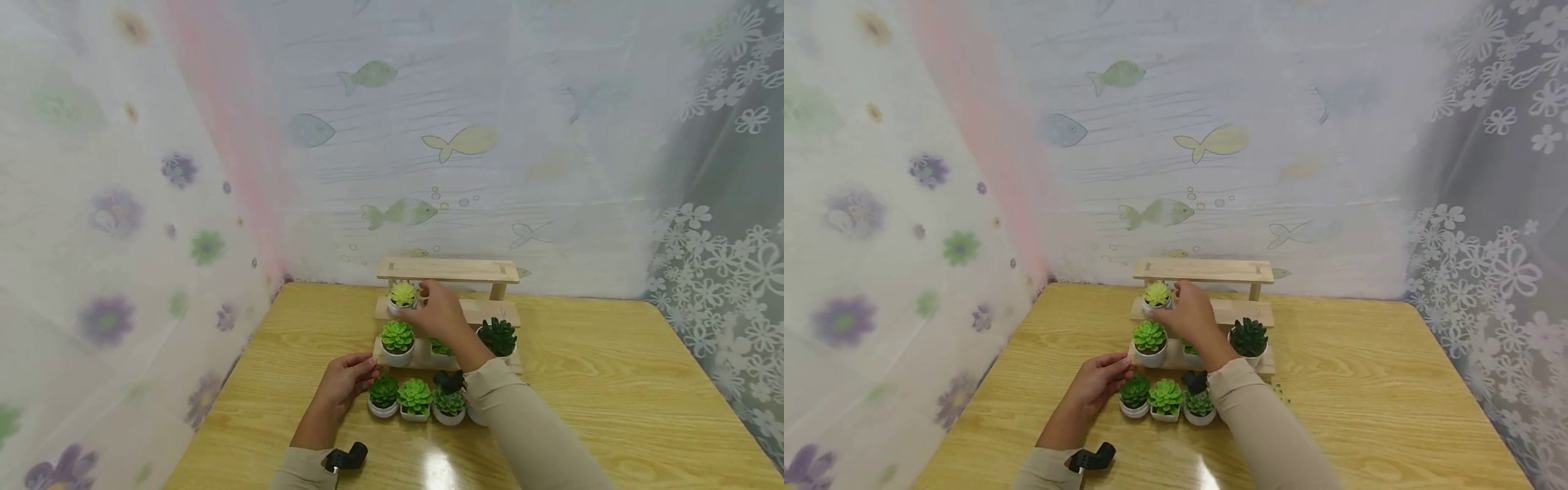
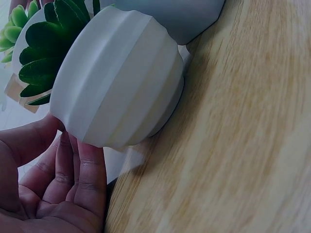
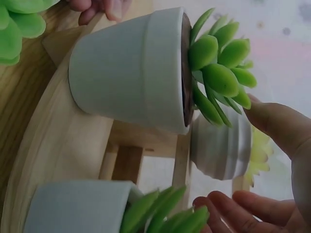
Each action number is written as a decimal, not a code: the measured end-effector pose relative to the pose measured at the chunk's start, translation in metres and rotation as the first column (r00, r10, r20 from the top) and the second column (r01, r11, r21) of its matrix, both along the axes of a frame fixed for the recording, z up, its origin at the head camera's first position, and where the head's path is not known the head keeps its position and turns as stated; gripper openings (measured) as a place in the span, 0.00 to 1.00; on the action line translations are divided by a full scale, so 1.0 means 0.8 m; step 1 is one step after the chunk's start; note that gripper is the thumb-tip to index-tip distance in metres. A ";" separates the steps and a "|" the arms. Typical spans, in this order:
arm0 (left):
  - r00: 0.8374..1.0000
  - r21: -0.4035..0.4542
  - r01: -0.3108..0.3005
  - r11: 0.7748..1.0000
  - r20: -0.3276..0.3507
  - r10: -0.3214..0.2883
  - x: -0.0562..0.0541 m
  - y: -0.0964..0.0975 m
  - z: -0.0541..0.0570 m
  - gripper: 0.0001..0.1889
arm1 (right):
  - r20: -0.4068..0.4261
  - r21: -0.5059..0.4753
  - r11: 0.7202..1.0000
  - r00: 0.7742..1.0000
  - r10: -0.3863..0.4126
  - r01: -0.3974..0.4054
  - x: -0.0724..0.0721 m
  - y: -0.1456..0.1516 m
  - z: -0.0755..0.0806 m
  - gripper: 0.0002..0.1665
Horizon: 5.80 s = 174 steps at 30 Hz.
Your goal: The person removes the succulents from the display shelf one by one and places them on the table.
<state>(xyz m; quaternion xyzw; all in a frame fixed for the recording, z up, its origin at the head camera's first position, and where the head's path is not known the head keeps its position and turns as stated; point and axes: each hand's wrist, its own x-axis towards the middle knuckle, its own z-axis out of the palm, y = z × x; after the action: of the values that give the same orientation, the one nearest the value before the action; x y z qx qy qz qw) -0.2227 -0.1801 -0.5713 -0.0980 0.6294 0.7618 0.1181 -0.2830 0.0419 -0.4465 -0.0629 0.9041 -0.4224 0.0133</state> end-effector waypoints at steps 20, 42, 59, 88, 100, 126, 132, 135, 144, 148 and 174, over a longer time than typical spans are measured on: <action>1.000 -0.003 0.016 1.000 0.000 -0.016 0.001 -0.001 -0.003 0.21 | -0.012 0.053 0.998 1.000 -0.025 0.026 -0.004 -0.015 -0.008 0.48; 1.000 0.013 0.017 1.000 -0.014 -0.016 0.003 0.000 0.000 0.20 | -0.044 -0.003 0.999 0.998 -0.050 0.050 -0.002 -0.009 -0.006 0.43; 1.000 0.010 0.012 1.000 -0.004 -0.012 -0.002 0.000 -0.003 0.20 | -0.116 -0.025 0.999 0.993 -0.031 0.029 0.016 0.029 0.021 0.41; 1.000 0.004 0.012 1.000 -0.003 -0.012 0.011 0.005 0.002 0.20 | -0.197 -0.062 0.996 0.979 0.047 -0.061 0.118 0.055 0.018 0.40; 1.000 0.010 -0.002 1.000 -0.016 0.002 0.026 0.011 0.005 0.20 | -0.180 -0.083 0.989 0.978 0.104 -0.120 0.159 0.052 -0.014 0.37; 1.000 -0.012 -0.019 1.000 -0.001 0.019 0.024 0.012 0.003 0.18 | -0.221 0.115 0.951 0.926 0.306 -0.287 0.220 0.038 -0.061 0.32; 1.000 -0.004 -0.022 1.000 -0.007 0.022 0.026 0.013 0.005 0.19 | -0.169 0.037 0.910 0.895 0.413 -0.413 0.229 0.037 -0.070 0.28; 1.000 -0.001 -0.025 1.000 -0.014 0.025 0.027 0.014 0.008 0.19 | -0.170 0.036 0.898 0.883 0.438 -0.439 0.231 0.035 -0.077 0.28; 1.000 0.023 -0.028 0.999 -0.012 0.028 0.030 0.013 0.009 0.20 | -0.205 0.214 0.897 0.880 0.428 -0.386 0.233 0.026 -0.095 0.31; 1.000 0.028 -0.025 0.999 -0.010 0.025 0.030 0.013 0.007 0.21 | -0.248 0.303 0.888 0.871 0.424 -0.346 0.236 0.022 -0.094 0.33; 0.999 0.006 -0.039 0.999 -0.016 0.039 0.029 0.014 0.007 0.21 | -0.104 0.145 0.939 0.939 0.329 -0.313 0.232 0.019 -0.092 0.31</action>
<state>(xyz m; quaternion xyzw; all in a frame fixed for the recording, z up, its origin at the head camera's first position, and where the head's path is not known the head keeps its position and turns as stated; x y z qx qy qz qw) -0.1996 -0.1691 -0.5661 -0.1038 0.6263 0.7663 0.0985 -0.0975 0.0569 -0.5205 -0.2353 0.9055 -0.3519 0.0284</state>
